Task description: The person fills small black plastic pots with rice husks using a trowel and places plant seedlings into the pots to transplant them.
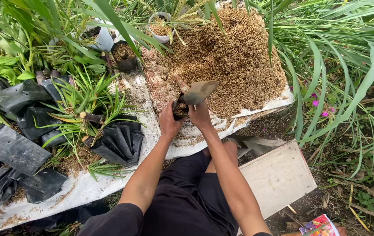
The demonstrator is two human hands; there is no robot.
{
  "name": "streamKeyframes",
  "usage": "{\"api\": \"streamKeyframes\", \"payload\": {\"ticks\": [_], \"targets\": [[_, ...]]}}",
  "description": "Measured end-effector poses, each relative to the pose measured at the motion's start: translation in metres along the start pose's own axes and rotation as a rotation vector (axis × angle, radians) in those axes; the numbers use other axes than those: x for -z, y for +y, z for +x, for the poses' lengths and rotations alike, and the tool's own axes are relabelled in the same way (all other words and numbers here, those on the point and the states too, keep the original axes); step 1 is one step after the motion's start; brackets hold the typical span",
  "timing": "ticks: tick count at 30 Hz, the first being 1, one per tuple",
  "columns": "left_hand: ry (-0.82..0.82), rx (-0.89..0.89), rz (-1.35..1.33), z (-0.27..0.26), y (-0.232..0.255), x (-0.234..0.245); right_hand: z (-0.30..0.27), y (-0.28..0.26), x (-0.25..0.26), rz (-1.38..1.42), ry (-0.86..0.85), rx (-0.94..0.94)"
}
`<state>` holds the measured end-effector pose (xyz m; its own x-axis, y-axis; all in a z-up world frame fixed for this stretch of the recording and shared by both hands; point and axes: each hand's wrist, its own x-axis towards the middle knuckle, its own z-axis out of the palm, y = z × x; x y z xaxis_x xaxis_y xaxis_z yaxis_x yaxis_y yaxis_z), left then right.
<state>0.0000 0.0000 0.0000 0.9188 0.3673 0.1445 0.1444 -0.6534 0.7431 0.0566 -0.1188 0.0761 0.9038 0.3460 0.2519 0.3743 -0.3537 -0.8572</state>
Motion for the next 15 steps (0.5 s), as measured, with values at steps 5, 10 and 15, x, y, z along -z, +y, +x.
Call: {"api": "streamKeyframes", "payload": {"ticks": [5,10,15], "targets": [[-0.02,0.027,0.019,0.001,0.006,0.007,0.009,0.02,-0.006,-0.021,-0.106,0.002],[-0.017,0.018,0.041,0.001,-0.001,-0.001,0.012,0.01,-0.01,-0.113,-0.157,0.097],[-0.004,0.024,0.059,0.004,0.005,0.001,0.005,0.009,-0.011,-0.211,-0.231,0.16]]}}
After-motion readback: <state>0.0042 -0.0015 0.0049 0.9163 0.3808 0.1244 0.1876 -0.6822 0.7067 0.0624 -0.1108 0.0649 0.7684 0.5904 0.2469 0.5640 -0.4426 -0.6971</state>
